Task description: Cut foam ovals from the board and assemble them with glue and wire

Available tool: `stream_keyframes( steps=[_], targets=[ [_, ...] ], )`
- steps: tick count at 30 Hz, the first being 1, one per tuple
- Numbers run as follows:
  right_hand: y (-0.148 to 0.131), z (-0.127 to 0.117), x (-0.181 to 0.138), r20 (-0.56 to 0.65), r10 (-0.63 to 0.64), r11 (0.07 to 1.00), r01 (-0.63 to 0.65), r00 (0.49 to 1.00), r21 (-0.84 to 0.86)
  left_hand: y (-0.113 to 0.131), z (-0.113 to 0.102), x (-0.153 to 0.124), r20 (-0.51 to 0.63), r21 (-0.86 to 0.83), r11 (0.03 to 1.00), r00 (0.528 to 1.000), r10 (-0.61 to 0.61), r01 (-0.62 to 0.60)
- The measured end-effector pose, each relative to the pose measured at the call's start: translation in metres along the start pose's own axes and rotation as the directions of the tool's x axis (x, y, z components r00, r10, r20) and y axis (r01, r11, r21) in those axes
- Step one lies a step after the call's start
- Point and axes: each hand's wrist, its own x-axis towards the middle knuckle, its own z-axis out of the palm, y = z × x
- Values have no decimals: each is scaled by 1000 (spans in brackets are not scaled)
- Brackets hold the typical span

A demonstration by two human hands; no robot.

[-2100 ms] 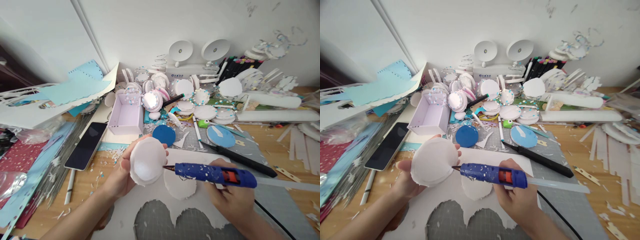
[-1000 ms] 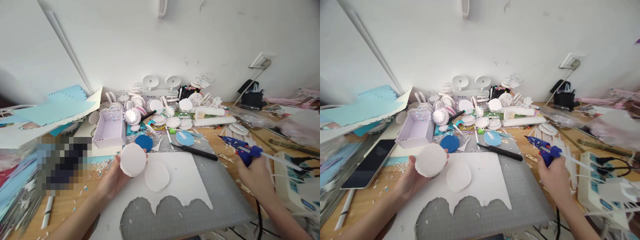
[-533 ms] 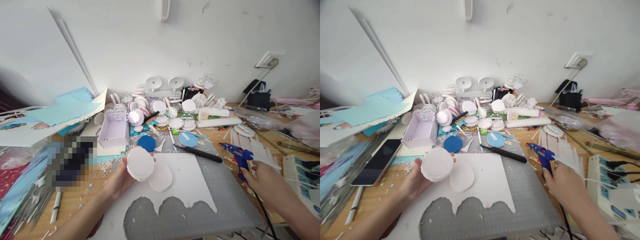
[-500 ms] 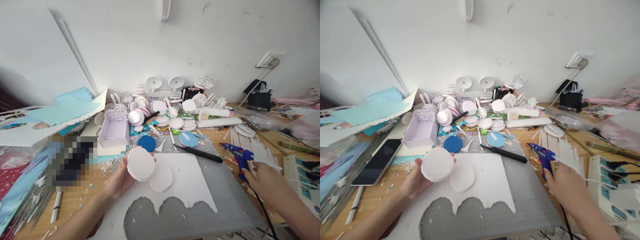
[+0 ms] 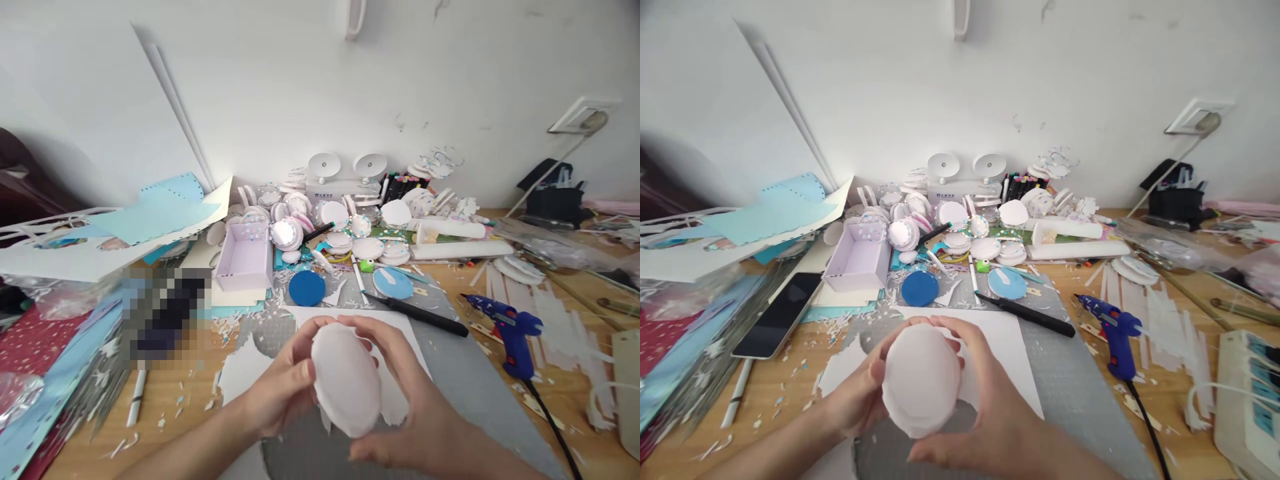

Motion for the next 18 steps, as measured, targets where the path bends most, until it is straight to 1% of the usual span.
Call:
stream_keyframes(
  steps=[2,3,4,5,6,7,8,9,10,11,12,13,14,16,18],
  targets=[
    [6,10,4,-11,11,997,-10,1000,74,3,3,-2,-16,58,998,1000,-3,4],
    [11,12,5,-34,10,997,-7,999,82,7,0,-3,-23,131,991,1000,1,2],
    [16,13,6,-64,8,997,-3,998,81,15,-4,-5,-43,246,969,999,11,0],
    [22,13,5,-98,7,997,0,995,75,25,-12,-8,-68,406,914,997,47,-15],
    [28,12,4,-130,10,998,-2,991,65,38,-22,-12,-123,609,793,986,108,-11],
    [34,10,3,-166,14,999,-6,986,54,51,-36,-16,-217,808,588,946,239,37],
    [40,7,2,-201,22,999,-14,979,41,65,-51,-21,-287,943,292,842,458,162],
    [45,5,0,-233,29,999,-23,972,28,79,-67,-28,-288,923,-11,709,643,384],
    [50,2,-2,-260,37,999,-33,965,18,91,-83,-34,-297,862,-80,626,721,501],
    [53,0,-4,-276,49,999,-48,960,12,102,-99,-41,-311,811,-107,578,754,576],
    [56,-2,-5,-284,63,998,-63,957,8,110,-113,-48,-329,756,-127,540,775,642],
    [58,-3,-7,-287,76,997,-78,955,5,116,-125,-54,-350,703,-140,510,786,697],
    [59,-4,-8,-286,92,995,-95,954,3,120,-134,-59,-373,659,-151,494,785,737],
    [59,-5,-9,-292,117,993,-122,949,0,123,-145,-66,-416,599,-182,498,761,780],
    [59,-5,-10,-306,139,990,-143,942,7,125,-148,-69,-441,566,-213,511,738,796]
  ],
)
